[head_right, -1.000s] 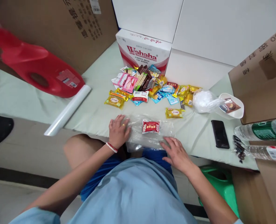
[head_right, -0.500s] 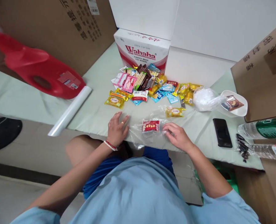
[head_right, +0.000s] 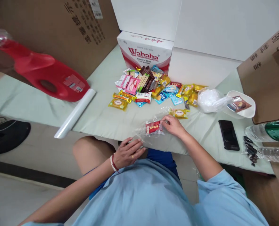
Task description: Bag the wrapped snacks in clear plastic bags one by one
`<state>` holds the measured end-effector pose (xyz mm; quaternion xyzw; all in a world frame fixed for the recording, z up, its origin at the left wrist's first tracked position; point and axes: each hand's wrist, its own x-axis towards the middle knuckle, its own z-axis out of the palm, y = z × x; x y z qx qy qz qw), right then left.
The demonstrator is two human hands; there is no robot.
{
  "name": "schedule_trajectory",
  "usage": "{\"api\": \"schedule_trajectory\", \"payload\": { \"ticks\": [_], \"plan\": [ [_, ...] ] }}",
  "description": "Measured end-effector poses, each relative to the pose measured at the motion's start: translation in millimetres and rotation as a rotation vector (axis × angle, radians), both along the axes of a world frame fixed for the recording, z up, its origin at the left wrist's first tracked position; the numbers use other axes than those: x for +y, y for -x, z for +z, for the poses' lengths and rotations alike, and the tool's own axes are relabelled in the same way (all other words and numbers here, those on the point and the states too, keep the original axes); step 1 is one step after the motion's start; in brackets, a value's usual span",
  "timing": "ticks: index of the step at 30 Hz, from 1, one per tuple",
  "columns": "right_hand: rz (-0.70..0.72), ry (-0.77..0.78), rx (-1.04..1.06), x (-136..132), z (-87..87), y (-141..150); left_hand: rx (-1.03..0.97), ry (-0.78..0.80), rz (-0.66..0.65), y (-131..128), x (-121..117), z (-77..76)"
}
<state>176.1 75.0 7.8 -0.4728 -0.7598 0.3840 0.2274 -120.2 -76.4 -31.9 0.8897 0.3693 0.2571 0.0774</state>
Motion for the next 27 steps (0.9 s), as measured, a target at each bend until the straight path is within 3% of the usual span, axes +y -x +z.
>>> {"api": "schedule_trajectory", "payload": {
  "ticks": [6,11,18,23,27],
  "plan": [
    [0.132,-0.106,0.011,-3.2,7.4,-1.8,0.006,0.101,0.155,-20.7,32.2,11.6],
    [0.184,-0.080,0.059,-5.3,13.3,-1.9,-0.302,0.405,0.261,-7.3,51.1,14.3],
    [0.201,0.032,0.139,1.8,1.9,-6.3,-0.667,0.680,0.360,5.8,52.1,8.3],
    [0.172,0.137,0.197,3.2,-2.9,-8.3,-0.837,0.683,0.595,8.5,59.2,1.4],
    [0.158,0.177,0.245,1.9,-7.7,-4.9,-0.741,0.644,0.589,7.0,62.1,4.2]
  ]
}}
